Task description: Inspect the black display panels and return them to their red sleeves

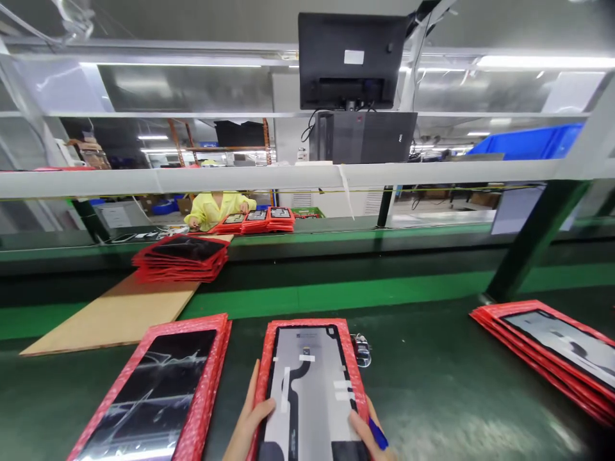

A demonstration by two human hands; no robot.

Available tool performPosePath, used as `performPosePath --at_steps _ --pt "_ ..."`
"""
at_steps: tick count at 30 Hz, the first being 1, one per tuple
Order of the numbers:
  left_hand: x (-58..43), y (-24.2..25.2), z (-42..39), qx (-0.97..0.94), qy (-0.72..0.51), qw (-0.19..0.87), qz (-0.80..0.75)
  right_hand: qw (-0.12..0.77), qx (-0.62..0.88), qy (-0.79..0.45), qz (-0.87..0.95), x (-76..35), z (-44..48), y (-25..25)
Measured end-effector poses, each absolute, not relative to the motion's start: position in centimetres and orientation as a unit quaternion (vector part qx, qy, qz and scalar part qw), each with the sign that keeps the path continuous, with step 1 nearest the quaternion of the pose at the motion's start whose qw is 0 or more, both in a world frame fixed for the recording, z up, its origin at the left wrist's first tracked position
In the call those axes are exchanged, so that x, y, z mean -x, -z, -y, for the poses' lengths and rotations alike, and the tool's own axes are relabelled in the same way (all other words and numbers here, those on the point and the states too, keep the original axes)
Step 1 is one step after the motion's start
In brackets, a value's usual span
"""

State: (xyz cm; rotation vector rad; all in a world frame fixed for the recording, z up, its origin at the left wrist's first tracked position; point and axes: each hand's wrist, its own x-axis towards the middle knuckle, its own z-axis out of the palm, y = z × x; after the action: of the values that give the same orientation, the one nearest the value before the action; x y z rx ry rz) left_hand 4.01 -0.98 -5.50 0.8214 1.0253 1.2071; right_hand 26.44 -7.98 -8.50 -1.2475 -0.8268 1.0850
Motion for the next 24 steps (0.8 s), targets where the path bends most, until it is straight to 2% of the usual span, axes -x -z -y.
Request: performPosePath --at_steps 7,9,12,13,17,19,24 --pt "-3.1 4.2 2.3 -0.428 -0.512 0.578 -0.47 0.597 0.531 -0.52 0.301 -25.1 7.8 4.4" --pt "-2.6 2.6 2.8 -0.479 -0.518 0.517 -0.485 0.595 0.519 -0.529 0.31 -25.8 8.0 3.0" --pt "-1.5 -0.6 3.0 -0.612 -0.495 0.352 -0.507 0.628 0.503 -0.485 0.344 -26.9 8.3 1.4" --pt "-1.1 -1.7 2.9 -0.634 -0.47 0.352 -0.503 0.637 0.499 -0.46 0.365 -27.2 8.4 1.0" --pt "-0.3 -4.1 2.2 -0.558 -0.376 0.543 -0.503 0.593 0.509 -0.408 0.471 -27.5 8.2 0.2" --pt "-0.1 -4.3 1.8 -0.509 -0.361 0.591 -0.512 0.561 0.516 -0.408 0.503 -27.4 8.1 0.1" --pt "-0.3 -5.2 1.3 -0.402 -0.339 0.677 -0.515 0.545 0.489 -0.429 0.528 -27.0 8.6 -0.2"
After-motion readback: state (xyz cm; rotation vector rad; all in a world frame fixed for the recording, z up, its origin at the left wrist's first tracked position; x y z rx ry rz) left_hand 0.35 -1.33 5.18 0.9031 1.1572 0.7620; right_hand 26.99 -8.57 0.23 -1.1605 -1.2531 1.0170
